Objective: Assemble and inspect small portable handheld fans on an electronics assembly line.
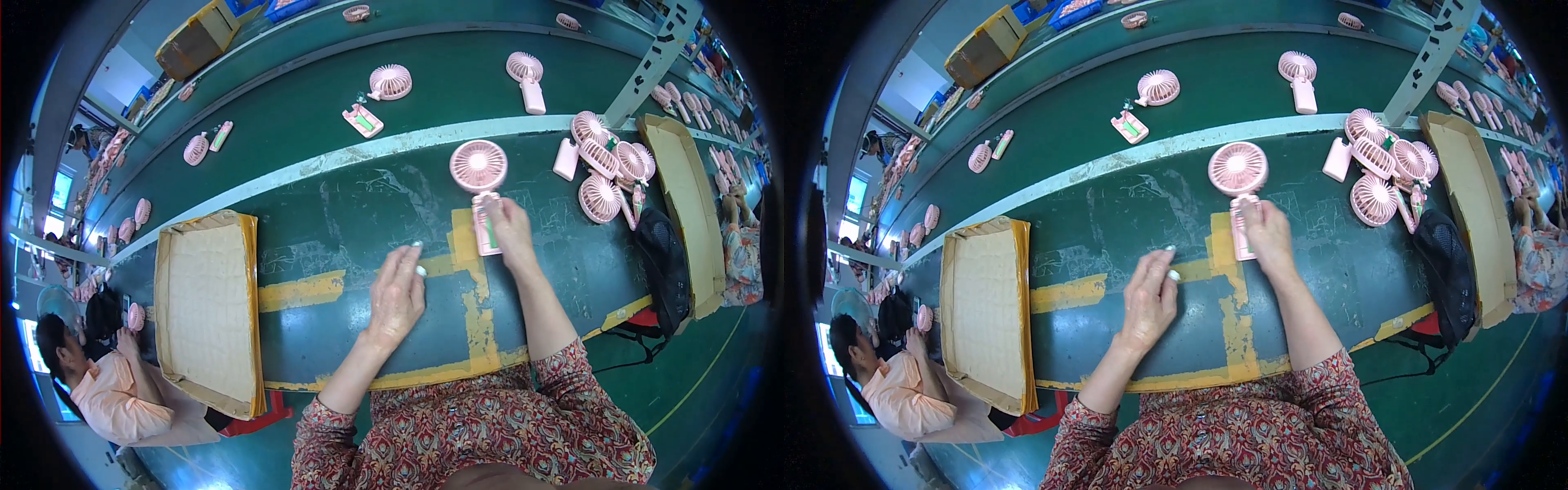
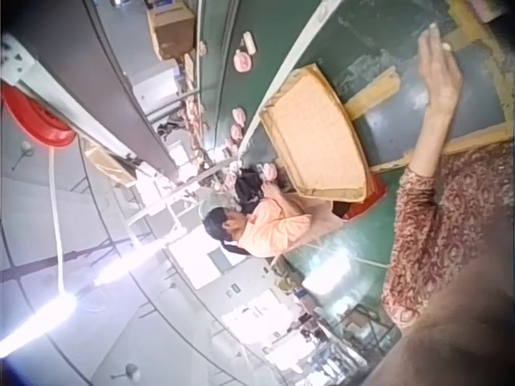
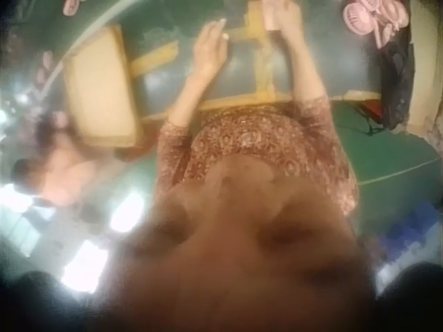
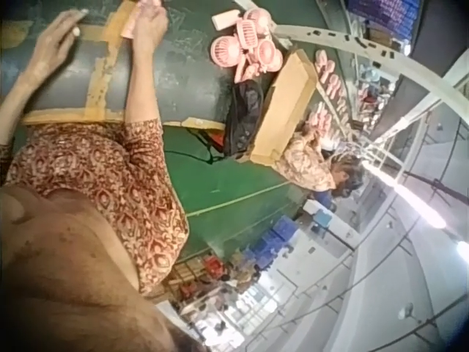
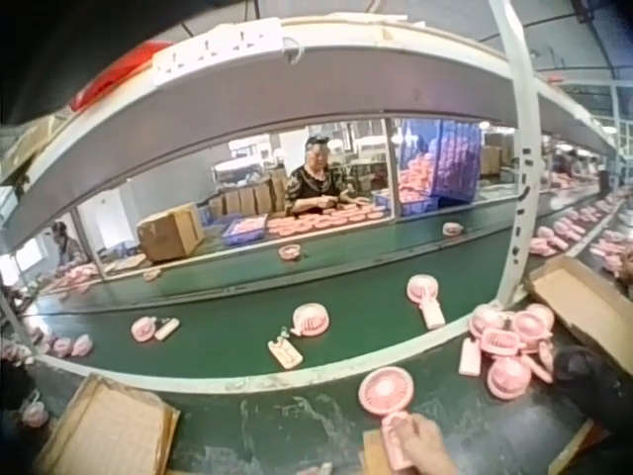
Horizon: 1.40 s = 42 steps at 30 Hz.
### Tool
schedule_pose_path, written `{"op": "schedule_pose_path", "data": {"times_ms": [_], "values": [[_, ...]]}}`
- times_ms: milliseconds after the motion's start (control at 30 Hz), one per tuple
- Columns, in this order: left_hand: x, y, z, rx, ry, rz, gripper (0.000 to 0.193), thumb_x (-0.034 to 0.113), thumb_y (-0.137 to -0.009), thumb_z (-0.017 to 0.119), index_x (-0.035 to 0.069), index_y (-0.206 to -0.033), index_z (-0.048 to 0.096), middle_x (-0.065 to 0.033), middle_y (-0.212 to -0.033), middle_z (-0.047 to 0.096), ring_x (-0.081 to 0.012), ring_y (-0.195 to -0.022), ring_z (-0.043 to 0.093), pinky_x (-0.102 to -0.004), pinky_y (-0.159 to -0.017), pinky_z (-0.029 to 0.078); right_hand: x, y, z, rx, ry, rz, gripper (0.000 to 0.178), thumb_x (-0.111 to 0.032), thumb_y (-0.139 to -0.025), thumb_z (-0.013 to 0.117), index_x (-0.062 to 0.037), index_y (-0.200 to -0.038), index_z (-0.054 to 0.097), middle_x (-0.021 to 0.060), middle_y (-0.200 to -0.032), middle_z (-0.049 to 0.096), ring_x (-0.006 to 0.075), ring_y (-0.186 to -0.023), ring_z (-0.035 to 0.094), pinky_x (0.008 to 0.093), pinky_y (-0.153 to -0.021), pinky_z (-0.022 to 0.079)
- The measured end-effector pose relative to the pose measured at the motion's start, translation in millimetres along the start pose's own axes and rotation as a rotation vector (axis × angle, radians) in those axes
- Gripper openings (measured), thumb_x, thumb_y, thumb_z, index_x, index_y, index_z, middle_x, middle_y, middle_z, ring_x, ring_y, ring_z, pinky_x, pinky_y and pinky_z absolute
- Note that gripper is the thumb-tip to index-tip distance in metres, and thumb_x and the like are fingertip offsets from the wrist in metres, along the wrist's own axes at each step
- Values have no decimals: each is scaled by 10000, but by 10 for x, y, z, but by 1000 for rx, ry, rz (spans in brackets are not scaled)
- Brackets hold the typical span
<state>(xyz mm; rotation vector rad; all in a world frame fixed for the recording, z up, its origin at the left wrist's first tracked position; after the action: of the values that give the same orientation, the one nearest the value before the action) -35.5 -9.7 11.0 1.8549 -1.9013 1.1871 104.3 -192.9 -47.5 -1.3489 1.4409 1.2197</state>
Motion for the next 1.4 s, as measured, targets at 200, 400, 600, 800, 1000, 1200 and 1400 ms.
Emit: {"op": "schedule_pose_path", "data": {"times_ms": [200,400,600,800,1000,1200,1400], "values": [[-634,-642,-130,57,-6,-112,343,64,-805,595,-19,-1135,546,-175,-1067,560,-272,-782,609,-369,-744,494,-426,-19,-443,260,569,-2,475,-419,-883,459,18,-929,637,255,-879,632,398,-869,605,459,-787,442],[-1001,-1550,93,89,-148,-143,449,225,-778,658,-34,-1129,550,-188,-1060,558,-320,-956,563,-426,-841,452,-406,1,-523,490,679,-171,439,-366,-881,512,30,-1055,587,198,-942,597,347,-895,577,434,-803,437],[-1050,-2064,441,67,-379,-200,317,222,-745,684,8,-970,623,-158,-1044,549,-318,-1007,530,-445,-855,434,-700,187,-325,585,529,-585,208,-87,-864,552,17,-1043,558,145,-901,554,274,-816,546,364,-710,441],[-1292,-2168,418,146,-294,-23,82,62,-769,567,15,-829,599,-167,-912,562,-350,-881,568,-448,-767,458,-660,223,-65,278,237,-488,165,-103,-894,546,10,-1007,587,103,-833,577,163,-716,565,281,-591,466],[-769,-1920,-56,-33,12,-17,92,65,-818,527,-22,-842,545,-180,-874,548,-347,-828,555,-401,-738,432,-402,238,142,-228,-315,-35,278,-222,-950,490,6,-1095,553,79,-953,622,111,-796,585,238,-700,496],[-223,-1056,-278,-165,166,116,104,1,-778,564,-3,-868,513,-172,-875,516,-370,-842,537,-403,-737,440,-369,389,358,-634,-541,397,624,-483,-923,451,58,-1233,432,206,-1086,587,251,-956,623,345,-799,536],[225,-106,-191,-360,108,138,130,0,-757,607,22,-871,549,-135,-922,556,-328,-892,553,-391,-804,452,-290,544,523,-746,-654,550,416,-399,-915,523,-33,-1114,530,96,-1004,608,161,-894,620,325,-776,544]]}}
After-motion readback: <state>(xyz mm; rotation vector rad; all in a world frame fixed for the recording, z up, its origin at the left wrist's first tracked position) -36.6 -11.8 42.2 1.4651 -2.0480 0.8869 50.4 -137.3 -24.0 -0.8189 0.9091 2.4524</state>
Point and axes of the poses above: each hand's wrist, its own y-axis away from the middle knuckle, its own z-axis out of the palm, x = y × z, the point moved 3 cm from there along -y, towards the middle knuckle
